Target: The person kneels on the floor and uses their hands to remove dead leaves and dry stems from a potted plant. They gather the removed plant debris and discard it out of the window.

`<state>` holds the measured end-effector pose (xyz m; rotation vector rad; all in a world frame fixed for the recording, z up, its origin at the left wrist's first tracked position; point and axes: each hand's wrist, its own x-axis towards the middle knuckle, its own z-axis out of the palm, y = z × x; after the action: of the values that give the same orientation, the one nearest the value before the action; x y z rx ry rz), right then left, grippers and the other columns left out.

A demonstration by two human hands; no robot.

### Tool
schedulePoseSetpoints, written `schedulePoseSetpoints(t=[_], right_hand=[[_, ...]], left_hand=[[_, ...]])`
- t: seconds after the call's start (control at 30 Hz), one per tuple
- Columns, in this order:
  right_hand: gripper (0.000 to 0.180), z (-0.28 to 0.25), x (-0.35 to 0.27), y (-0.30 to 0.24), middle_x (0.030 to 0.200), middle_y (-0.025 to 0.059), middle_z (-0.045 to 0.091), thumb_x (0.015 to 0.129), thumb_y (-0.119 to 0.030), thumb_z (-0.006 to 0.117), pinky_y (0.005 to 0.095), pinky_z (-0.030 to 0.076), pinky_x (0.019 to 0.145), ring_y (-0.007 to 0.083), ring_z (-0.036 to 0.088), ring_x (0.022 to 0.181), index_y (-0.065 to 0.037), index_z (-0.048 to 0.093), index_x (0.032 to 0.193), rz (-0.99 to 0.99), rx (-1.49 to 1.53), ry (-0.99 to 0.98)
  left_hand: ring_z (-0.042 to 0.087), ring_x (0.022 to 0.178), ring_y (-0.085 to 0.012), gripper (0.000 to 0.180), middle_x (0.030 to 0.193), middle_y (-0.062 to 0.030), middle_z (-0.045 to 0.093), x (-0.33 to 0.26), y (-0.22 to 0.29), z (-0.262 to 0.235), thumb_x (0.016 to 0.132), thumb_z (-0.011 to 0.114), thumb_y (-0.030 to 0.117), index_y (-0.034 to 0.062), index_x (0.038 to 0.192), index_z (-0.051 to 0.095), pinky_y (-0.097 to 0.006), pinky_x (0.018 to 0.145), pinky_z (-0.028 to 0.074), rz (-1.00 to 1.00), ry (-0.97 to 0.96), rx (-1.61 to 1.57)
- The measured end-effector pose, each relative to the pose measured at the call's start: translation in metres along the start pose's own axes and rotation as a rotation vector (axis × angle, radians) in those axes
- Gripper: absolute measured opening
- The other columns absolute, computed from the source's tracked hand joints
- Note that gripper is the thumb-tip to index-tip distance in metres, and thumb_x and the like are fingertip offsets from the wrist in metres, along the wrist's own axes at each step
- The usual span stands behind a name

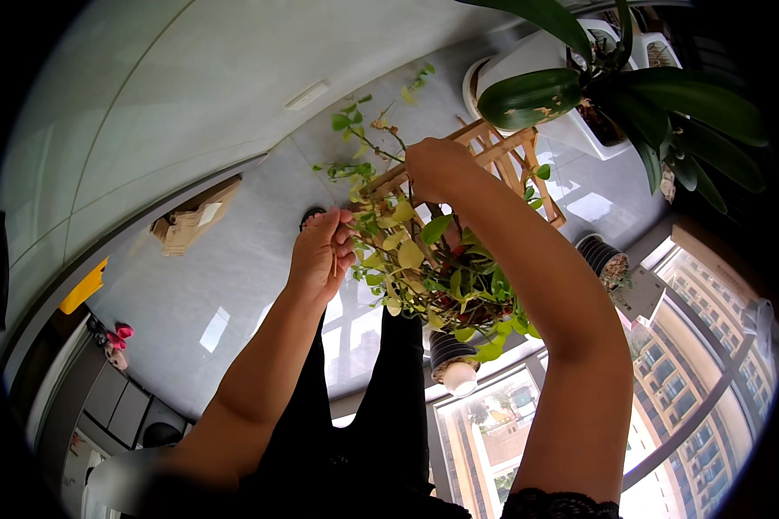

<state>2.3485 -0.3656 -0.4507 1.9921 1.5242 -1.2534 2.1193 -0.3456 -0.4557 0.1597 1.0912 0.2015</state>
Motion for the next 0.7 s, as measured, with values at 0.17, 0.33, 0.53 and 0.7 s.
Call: schedulePoseSetpoints(t=[0.17,0.33,0.53,0.7], right_hand=[[0.017,0.021,0.002,0.018,0.07,0.0111,0.067,0.064,-0.018,0.07,0.0355,0.051,0.063,0.0248,0.064,0.065,-0.008,0.073,0.078,0.092,0.258,0.083],[0.018,0.023,0.0,0.021,0.066,0.0113,0.066,0.063,-0.015,0.07,0.0332,0.05,0.061,0.0213,0.063,0.061,-0.006,0.072,0.078,0.108,0.418,0.082],[0.018,0.021,-0.002,0.015,0.065,0.0117,0.065,0.064,-0.015,0.069,0.0336,0.05,0.061,0.0226,0.063,0.061,-0.006,0.072,0.078,0.099,0.401,0.054],[0.017,0.024,-0.003,0.015,0.068,0.0131,0.066,0.063,-0.013,0.067,0.0347,0.05,0.062,0.025,0.064,0.063,-0.005,0.072,0.078,0.067,0.303,0.057]], left_hand=[[0.036,0.051,-0.0053,0.02,0.063,0.005,0.041,0.018,-0.004,0.023,0.091,0.058,0.027,0.0067,0.089,0.059,-0.021,0.044,0.031,-0.024,0.02,0.139],[0.036,0.051,-0.005,0.021,0.062,0.0049,0.041,0.053,-0.015,0.03,0.091,0.058,0.026,0.0052,0.089,0.06,-0.021,0.043,0.031,-0.055,0.073,0.267],[0.034,0.051,-0.0041,0.022,0.061,0.0059,0.038,0.109,-0.011,0.047,0.093,0.055,0.026,0.0046,0.091,0.06,-0.019,0.042,0.031,-0.325,0.015,0.035],[0.033,0.047,-0.0044,0.022,0.059,0.0055,0.039,0.111,0.005,0.06,0.093,0.055,0.024,0.0027,0.093,0.06,-0.018,0.039,0.028,-0.211,-0.207,0.107]])
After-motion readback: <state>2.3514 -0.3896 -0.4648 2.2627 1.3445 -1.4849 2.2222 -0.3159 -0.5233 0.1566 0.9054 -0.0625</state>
